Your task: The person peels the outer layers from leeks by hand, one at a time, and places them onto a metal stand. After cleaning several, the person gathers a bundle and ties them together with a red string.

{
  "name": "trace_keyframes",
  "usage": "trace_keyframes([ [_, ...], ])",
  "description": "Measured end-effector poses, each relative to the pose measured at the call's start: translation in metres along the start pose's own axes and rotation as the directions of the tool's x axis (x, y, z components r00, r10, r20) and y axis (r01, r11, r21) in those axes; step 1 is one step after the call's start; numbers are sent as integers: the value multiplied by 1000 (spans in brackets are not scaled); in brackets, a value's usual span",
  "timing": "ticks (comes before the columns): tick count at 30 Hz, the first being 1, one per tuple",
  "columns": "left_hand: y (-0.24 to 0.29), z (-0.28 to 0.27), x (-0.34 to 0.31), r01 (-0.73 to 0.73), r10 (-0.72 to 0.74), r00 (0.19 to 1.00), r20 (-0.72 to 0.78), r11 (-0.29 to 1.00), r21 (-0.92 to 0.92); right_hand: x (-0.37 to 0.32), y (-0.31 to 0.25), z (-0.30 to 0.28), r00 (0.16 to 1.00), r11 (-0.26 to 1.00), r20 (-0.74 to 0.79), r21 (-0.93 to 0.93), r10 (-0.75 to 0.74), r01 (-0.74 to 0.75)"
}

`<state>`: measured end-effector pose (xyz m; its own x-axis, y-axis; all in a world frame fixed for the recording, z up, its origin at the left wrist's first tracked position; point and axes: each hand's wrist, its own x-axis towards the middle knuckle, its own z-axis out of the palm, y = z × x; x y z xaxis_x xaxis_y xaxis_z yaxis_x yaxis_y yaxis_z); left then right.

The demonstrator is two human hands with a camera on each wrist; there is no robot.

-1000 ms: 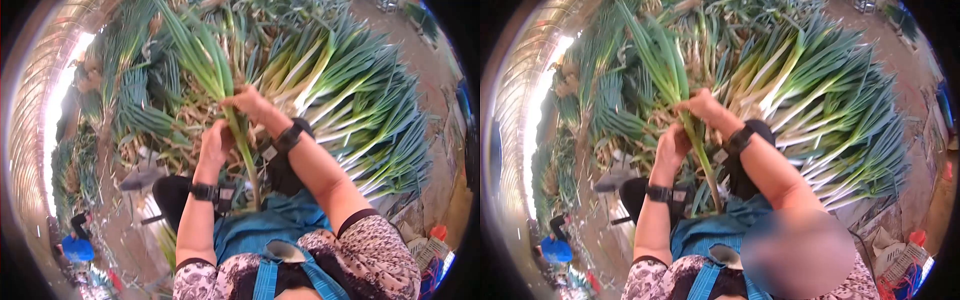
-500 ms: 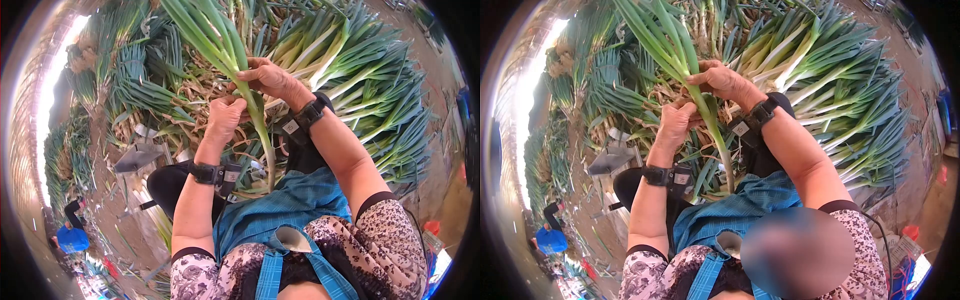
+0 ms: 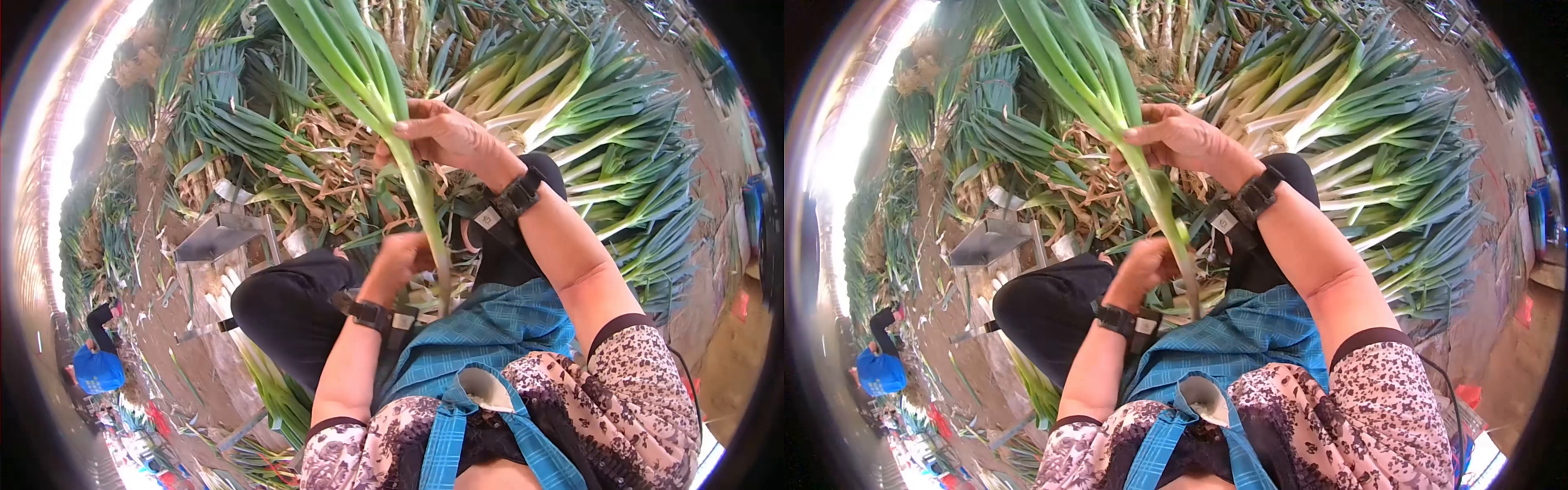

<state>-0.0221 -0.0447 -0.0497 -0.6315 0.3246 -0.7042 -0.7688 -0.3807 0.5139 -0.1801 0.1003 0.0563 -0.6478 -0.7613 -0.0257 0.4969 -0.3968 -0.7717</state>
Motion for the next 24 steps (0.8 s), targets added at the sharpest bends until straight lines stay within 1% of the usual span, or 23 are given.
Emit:
trace_keyframes([
  [1, 2, -16, 12, -169, 168, 982, -85, 986, 0, 0, -1, 2, 998, 999, -61, -32, -11, 9],
  [2, 16, -14, 7, -311, 431, 841, -327, 880, 359, 3, -1, 1, 998, 999, -59, -40, -14, 12],
  [3, 32, -15, -1, -475, 654, 682, -327, 736, 482, 7, 0, 0, 989, 999, -140, -38, -39, 34],
  [4, 45, -11, -10, -586, 829, 478, -291, 548, 597, 9, 2, -1, 973, 998, -222, -33, -63, 57],
  [5, 56, 5, -18, -585, 829, 480, -288, 547, 599, 11, 3, -3, 965, 998, -256, -48, -58, 47],
  [6, 67, 29, -25, -625, 959, 271, -88, 245, 741, 12, 4, -4, 964, 998, -257, -47, -59, 49],
  [7, 78, 48, -33, -589, 988, 56, 146, -85, 804, 15, 5, -5, 954, 994, -296, -105, -48, 18],
  [8, 85, 59, -41, -453, 944, 108, 313, -234, 860, 18, 5, -6, 942, 987, -332, -163, -43, -12],
  [9, 88, 64, -38, -319, 898, 113, 426, -373, 871, 20, 7, -6, 938, 990, -344, -144, -47, -3],
  [10, 90, 67, -35, -183, 838, 138, 528, -503, 845, 20, 8, -6, 937, 989, -346, -145, -50, 0],
  [11, 87, 68, -29, -187, 837, 138, 529, -503, 844, 21, 9, -7, 923, 988, -378, -156, -78, 19],
  [12, 83, 65, -21, -137, 837, 186, 515, -497, 857, 22, 11, -7, 907, 985, -408, -167, -104, 38],
  [13, 81, 65, -16, -86, 835, 234, 499, -493, 866, 25, 13, -8, 873, 969, -469, -245, -135, 18],
  [14, 79, 63, -14, -88, 832, 237, 501, -495, 864, 26, 15, -9, 871, 970, -473, -242, -135, 19],
  [16, 75, 57, -13, -81, 841, 294, 454, -451, 889, 29, 17, -11, 808, 897, -531, -442, -256, -7],
  [17, 73, 53, -15, -104, 833, 294, 469, -460, 882, 29, 21, -11, 784, 867, -542, -497, -302, -10],
  [18, 68, 49, -21, -103, 819, 338, 464, -458, 883, 28, 24, -10, 770, 847, -562, -529, -302, -54],
  [19, 60, 45, -30, -101, 803, 380, 459, -457, 884, 30, 25, -14, 745, 847, -582, -530, -326, -44],
  [20, 44, 36, -36, -141, 774, 408, 485, -472, 870, 31, 24, -19, 720, 846, -600, -532, -349, -33],
  [21, 19, 20, -41, -180, 742, 437, 509, -482, 857, 34, 18, -26, 672, 841, -620, -541, -406, 8],
  [22, -5, 3, -44, -173, 641, 627, 442, -438, 882, 39, 14, -40, 679, 843, -598, -534, -427, 60],
  [23, -24, -14, -45, -143, 554, 766, 325, -347, 927, 39, 6, -40, 687, 856, -606, -514, -401, 46],
  [24, -20, -18, -49, -146, 551, 768, 327, -347, 926, 36, 0, -37, 694, 869, -617, -494, -371, 26],
])
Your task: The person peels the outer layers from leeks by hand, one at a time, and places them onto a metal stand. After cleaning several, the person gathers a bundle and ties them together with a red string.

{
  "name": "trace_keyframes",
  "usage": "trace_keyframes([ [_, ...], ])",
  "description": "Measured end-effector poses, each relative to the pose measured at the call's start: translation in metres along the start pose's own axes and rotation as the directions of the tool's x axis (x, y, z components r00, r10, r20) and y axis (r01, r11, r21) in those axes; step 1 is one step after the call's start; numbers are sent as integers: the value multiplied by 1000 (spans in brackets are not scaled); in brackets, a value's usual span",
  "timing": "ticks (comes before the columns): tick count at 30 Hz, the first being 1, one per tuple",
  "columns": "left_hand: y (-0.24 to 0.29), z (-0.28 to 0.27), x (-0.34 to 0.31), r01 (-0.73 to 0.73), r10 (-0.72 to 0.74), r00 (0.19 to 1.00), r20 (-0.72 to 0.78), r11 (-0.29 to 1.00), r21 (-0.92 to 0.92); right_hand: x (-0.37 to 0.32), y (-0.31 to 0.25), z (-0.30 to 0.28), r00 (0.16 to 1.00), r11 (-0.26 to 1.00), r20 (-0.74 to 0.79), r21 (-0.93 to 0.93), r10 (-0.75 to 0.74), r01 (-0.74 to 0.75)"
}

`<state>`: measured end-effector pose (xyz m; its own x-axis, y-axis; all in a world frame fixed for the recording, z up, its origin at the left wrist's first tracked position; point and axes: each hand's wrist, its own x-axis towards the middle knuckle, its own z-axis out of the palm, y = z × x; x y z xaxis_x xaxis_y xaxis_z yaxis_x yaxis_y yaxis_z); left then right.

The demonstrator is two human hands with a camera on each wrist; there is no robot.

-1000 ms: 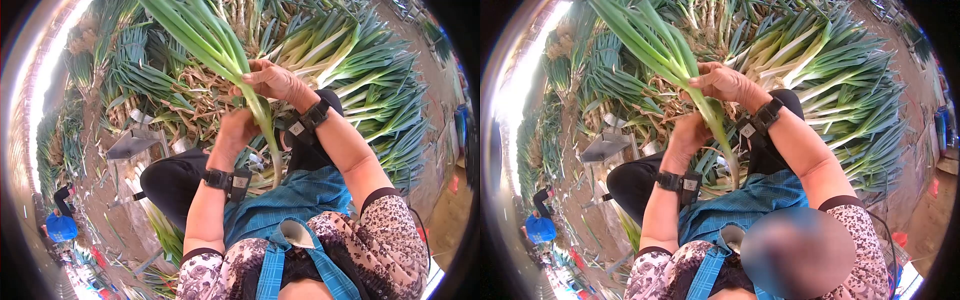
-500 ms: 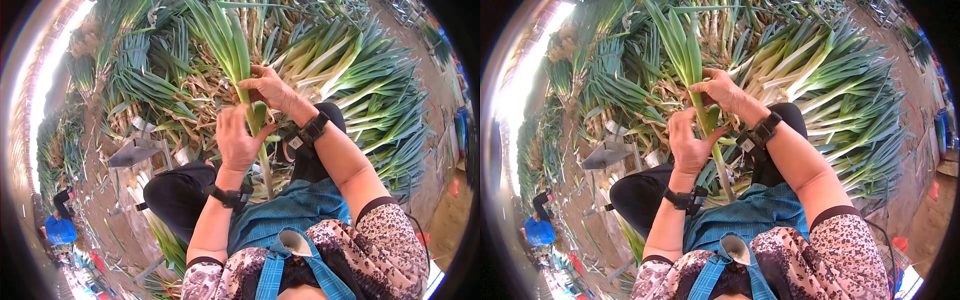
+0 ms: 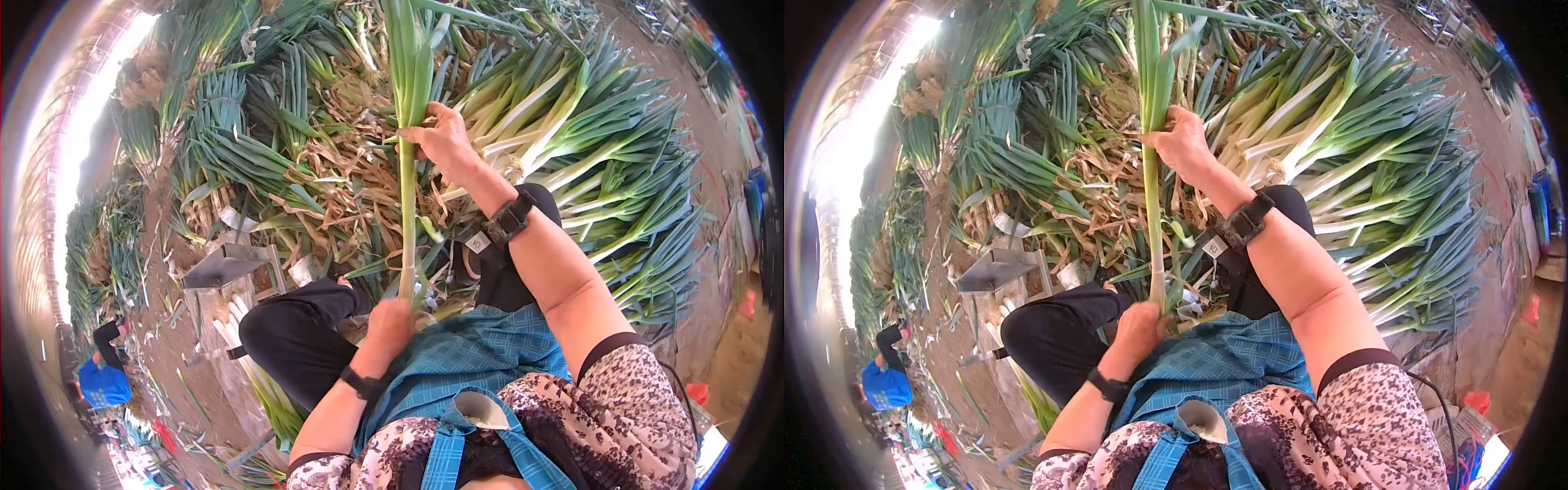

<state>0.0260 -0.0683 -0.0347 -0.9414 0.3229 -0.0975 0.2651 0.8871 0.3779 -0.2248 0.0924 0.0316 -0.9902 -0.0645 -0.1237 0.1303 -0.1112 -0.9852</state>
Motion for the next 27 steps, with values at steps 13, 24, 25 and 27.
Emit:
trace_keyframes([
  [13, 7, -97, 125, 208, -393, 919, -25, 538, -817, -20, -21, -13, 988, 936, 155, 343, 24, -76],
  [24, 9, -105, 165, 169, -375, 900, 222, -169, -971, -21, -12, -4, 986, 969, 156, 247, -50, 10],
  [25, 11, -98, 169, 141, -328, 914, 239, -295, -945, -23, -14, -6, 980, 971, 197, 237, -32, -16],
  [27, 12, -84, 171, 113, -315, 907, 279, -455, -883, -27, -17, -9, 976, 976, 216, 214, 0, -47],
])
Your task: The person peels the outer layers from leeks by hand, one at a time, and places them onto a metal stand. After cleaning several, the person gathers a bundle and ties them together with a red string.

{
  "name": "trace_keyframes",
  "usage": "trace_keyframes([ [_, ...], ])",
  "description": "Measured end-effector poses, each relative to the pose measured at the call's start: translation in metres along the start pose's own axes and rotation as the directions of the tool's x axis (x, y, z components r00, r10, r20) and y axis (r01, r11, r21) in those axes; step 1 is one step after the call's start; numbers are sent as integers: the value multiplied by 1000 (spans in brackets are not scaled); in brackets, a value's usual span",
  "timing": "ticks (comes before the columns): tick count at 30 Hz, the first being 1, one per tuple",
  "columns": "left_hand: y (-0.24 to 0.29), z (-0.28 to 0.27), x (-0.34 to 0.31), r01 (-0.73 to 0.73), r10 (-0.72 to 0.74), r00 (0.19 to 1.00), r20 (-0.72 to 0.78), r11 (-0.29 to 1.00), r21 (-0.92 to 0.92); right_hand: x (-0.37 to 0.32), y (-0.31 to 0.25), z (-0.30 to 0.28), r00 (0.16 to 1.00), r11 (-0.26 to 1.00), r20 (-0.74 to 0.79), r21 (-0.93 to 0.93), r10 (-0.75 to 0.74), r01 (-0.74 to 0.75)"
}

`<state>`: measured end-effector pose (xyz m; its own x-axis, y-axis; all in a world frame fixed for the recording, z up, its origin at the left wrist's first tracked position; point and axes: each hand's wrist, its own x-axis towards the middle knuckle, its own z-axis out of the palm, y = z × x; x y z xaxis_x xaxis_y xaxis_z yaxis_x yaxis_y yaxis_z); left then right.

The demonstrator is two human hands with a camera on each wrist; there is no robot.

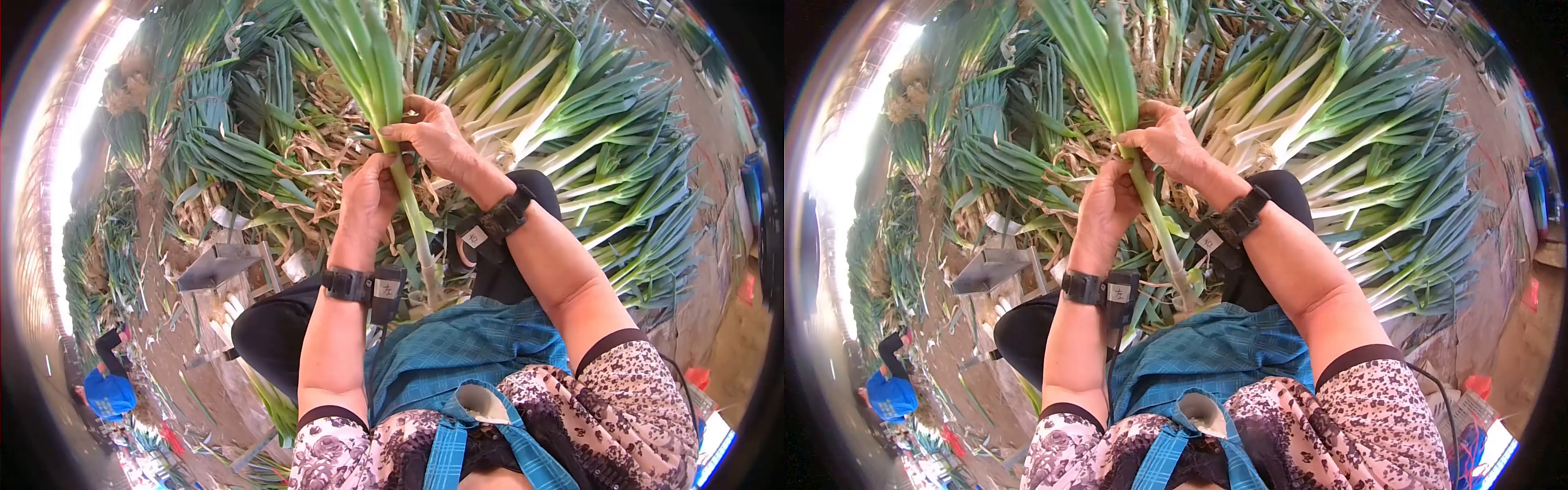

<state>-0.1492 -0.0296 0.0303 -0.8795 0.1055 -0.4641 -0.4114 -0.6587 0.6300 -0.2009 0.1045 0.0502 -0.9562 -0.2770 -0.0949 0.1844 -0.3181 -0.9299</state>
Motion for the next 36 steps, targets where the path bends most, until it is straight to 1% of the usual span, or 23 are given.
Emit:
trace_keyframes([
  [1, -5, 0, 1, 12, -12, 1000, 3, 1000, 3, 0, 2, 0, 1000, 1000, -13, 2, 3, -3],
  [3, -14, -3, 2, -82, 82, 997, -6, 997, 10, 1, 8, 1, 993, 988, -57, -113, -108, 101],
  [5, -27, -17, 7, -127, 125, 991, 34, 992, 29, 4, 16, 1, 993, 990, -63, -98, -103, 97],
  [7, -38, -28, 5, -33, 30, 999, 23, 991, 130, 5, 13, 3, 986, 991, -100, -13, -135, 134],
  [8, -41, -18, -6, -103, 100, 995, 30, 986, 132, 4, 5, 0, 994, 997, -91, 34, -63, 66],
  [9, -36, -17, -13, -104, 101, 994, 32, 985, 136, 7, 1, -1, 994, 997, -93, 36, -66, 70],
  [10, -33, -22, -19, -264, 242, 964, 108, 853, 450, 9, 2, -4, 994, 996, -67, 2, -88, 88],
  [11, -30, -18, -28, -395, 340, 913, 224, 603, 694, 6, 2, -5, 994, 994, -40, -33, -103, 101],
  [12, -27, -10, -32, -353, 336, 935, 114, 855, 380, 3, 1, -4, 996, 998, -48, -18, -69, 68],
  [13, -25, -12, -31, -347, 332, 937, 107, 857, 382, 2, 3, -5, 997, 998, -49, -14, -61, 60],
  [15, -18, -16, -29, -146, 160, 987, -24, 944, 295, 4, 2, -7, 996, 998, -74, 33, -55, 58],
  [17, -23, -16, -30, -178, 201, 979, -31, 920, 351, 3, -3, -10, 997, 998, -55, 50, -44, 47],
  [19, -27, -14, -31, -295, 386, 920, -59, 786, 544, 5, 1, -13, 995, 997, -59, 9, -76, 76],
  [20, -28, -10, -31, -295, 386, 921, -57, 785, 544, 6, 5, -13, 995, 997, -60, 9, -77, 78],
  [22, -29, -2, -29, -364, 461, 886, -50, 758, 541, 6, 11, -12, 984, 976, -88, -171, -155, 138],
  [23, -29, -6, -25, -368, 463, 885, -47, 758, 539, 6, 10, -12, 984, 975, -86, -173, -159, 142],
  [26, -37, -35, -9, -321, 411, 910, -45, 770, 551, -1, 4, -8, 993, 996, -110, 66, -45, 52],
  [28, -40, -43, -10, -320, 334, 940, -71, 934, 162, 0, -1, -8, 993, 992, -121, 125, -15, 30],
  [29, -38, -39, -12, -319, 334, 940, -70, 934, 162, -1, -2, -9, 991, 983, -135, 184, 18, 8],
  [31, -35, -29, -19, -153, 99, 976, -193, 945, -288, -1, 2, -11, 992, 993, -124, 117, 2, 12],
  [33, -34, -21, -20, -189, 133, 970, -205, 941, -280, 0, 3, -11, 994, 978, -111, 204, -23, 46],
  [35, -30, -10, -21, -252, 262, 950, -169, 965, 76, -1, 4, -8, 992, 976, -120, 213, -28, 53],
  [36, -32, -2, -23, -331, 384, 917, -109, 884, 332, -1, 4, -6, 992, 972, -126, 228, -30, 58],
])
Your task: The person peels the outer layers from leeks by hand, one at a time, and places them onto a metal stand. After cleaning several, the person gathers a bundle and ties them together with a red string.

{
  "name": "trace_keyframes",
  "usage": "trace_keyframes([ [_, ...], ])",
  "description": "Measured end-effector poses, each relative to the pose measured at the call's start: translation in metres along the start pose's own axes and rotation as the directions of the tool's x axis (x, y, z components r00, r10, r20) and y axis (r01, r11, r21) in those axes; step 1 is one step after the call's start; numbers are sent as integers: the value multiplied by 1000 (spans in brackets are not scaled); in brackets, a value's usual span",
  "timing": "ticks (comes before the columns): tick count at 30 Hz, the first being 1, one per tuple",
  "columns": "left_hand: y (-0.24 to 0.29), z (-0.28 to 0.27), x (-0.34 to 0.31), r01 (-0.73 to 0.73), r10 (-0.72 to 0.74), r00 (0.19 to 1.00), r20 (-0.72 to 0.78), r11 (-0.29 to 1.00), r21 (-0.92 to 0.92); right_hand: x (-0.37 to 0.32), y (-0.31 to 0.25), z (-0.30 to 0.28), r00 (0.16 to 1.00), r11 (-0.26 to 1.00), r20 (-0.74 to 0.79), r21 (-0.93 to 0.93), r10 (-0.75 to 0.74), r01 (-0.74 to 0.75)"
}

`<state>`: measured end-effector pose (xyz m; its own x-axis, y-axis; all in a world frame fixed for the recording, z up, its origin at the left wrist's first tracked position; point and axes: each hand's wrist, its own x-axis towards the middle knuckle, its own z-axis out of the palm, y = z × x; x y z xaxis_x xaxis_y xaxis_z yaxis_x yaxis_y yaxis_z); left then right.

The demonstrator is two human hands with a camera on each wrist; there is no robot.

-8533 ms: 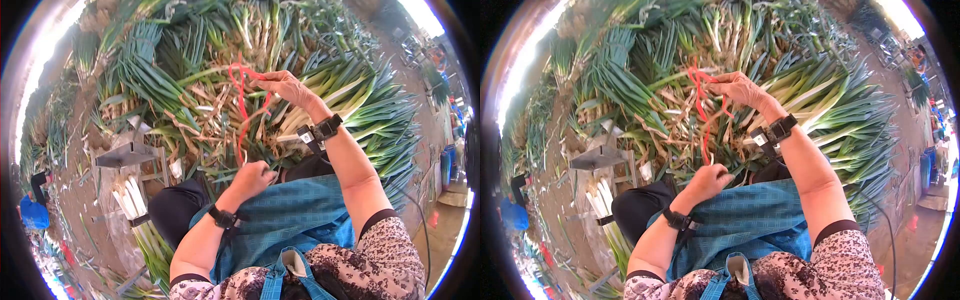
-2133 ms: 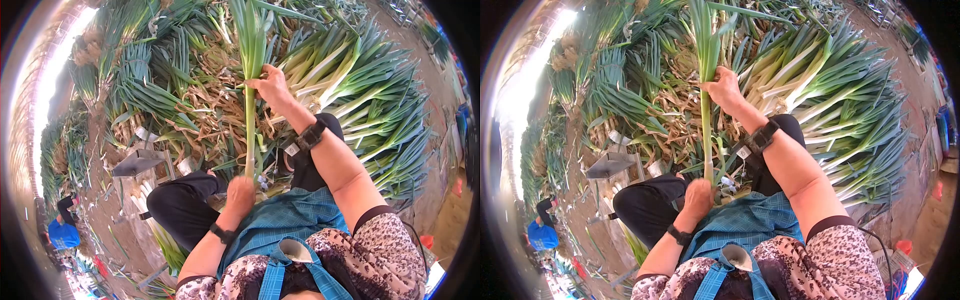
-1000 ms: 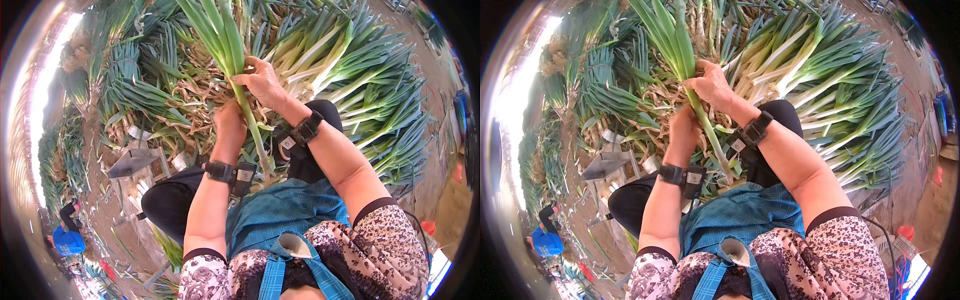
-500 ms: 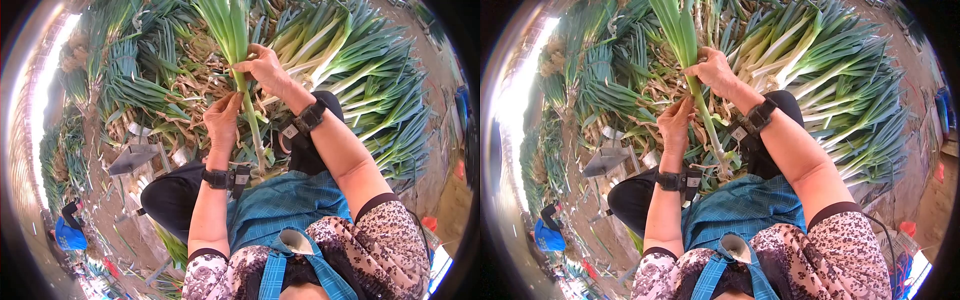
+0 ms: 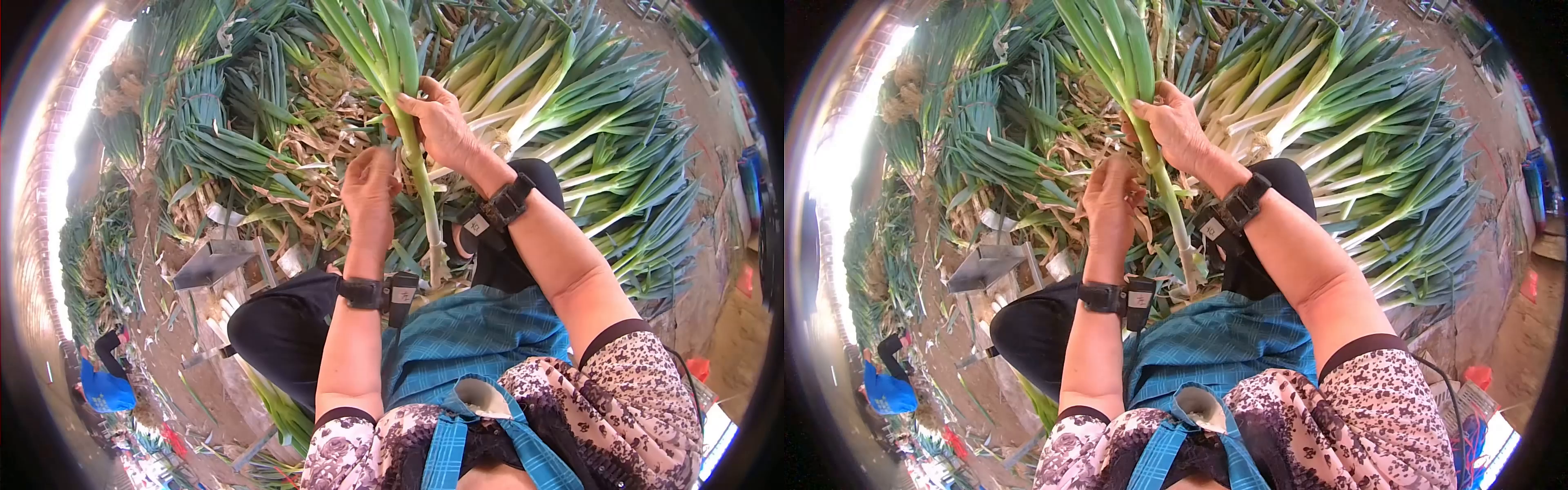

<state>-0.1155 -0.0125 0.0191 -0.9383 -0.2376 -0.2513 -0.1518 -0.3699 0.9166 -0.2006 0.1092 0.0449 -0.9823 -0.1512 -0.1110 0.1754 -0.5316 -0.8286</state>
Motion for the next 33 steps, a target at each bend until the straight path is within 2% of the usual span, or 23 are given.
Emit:
trace_keyframes([
  [1, -3, 1, 2, -2, 2, 1000, -2, 1000, -2, 1, 1, 0, 1000, 1000, 2, -2, 0, 0],
  [3, -10, 0, 9, -131, 92, 986, 137, 941, 313, 3, 6, 1, 999, 999, 40, 36, 4, -5],
  [4, -13, 0, 10, -54, 37, 997, 69, 962, 267, 3, 6, 2, 999, 999, 42, 32, 13, -14],
  [7, -22, -10, 9, -18, 13, 1000, 26, 977, 212, 5, 2, 1, 999, 998, 38, 62, 0, -2],
  [8, -27, -17, 9, -42, 38, 997, 69, 997, 61, 6, 0, 1, 1000, 998, 27, 65, 2, -4],
  [9, -34, -22, 9, -44, 40, 996, 78, 998, 52, 7, -2, 0, 1000, 998, 25, 55, -6, 4],
  [11, -32, -21, 4, 26, -18, 998, 52, 988, -150, 7, -1, -1, 1000, 989, -18, 147, -12, 14],
  [13, -27, -13, 3, 62, -53, 997, 52, 977, -202, 7, 1, -3, 999, 991, 14, 131, -44, 42],
  [15, -15, 9, 0, -78, 76, 994, 76, 997, 17, 5, 1, 0, 1000, 992, -21, 127, -11, 14],
  [16, -19, 11, 4, -138, 130, 983, 132, 989, 57, 4, 2, 1, 1000, 992, -18, 127, -12, 14],
  [17, -20, 8, 6, -141, 132, 982, 133, 988, 57, 2, 1, 2, 1000, 987, -24, 161, 8, -3],
  [19, -21, 0, 12, -67, 61, 997, 40, 983, 171, 3, -2, 2, 999, 980, -30, 198, 22, -16],
  [21, -30, -11, 9, -92, 86, 996, 39, 978, 185, 4, -4, 0, 998, 979, -54, 205, 20, -9],
  [24, -37, -23, 2, -106, 97, 993, 73, 986, 125, 6, -2, -1, 998, 978, -63, 210, 19, -5],
  [26, -24, -14, -11, 11, -24, 999, -48, 971, -239, 7, -1, -1, 997, 978, -78, 209, 12, 4],
  [27, -22, -13, -12, 13, -26, 998, -52, 971, -238, 6, -1, 0, 996, 979, -90, 205, 6, 12],
  [29, -17, -13, -10, 93, -59, 993, 101, 922, -377, 5, -1, 1, 996, 980, -93, 197, -4, 22],
  [30, -19, -12, -8, 43, 16, 987, 159, 932, -360, 4, -1, 2, 995, 981, -100, 189, -19, 38],
  [31, -21, -10, -4, 44, 14, 987, 160, 934, -355, 3, 0, 2, 995, 980, -102, 193, -19, 38],
  [33, -24, -6, 2, -98, 96, 986, 134, 995, 7, 3, -1, 1, 995, 979, -100, 203, 6, 15],
])
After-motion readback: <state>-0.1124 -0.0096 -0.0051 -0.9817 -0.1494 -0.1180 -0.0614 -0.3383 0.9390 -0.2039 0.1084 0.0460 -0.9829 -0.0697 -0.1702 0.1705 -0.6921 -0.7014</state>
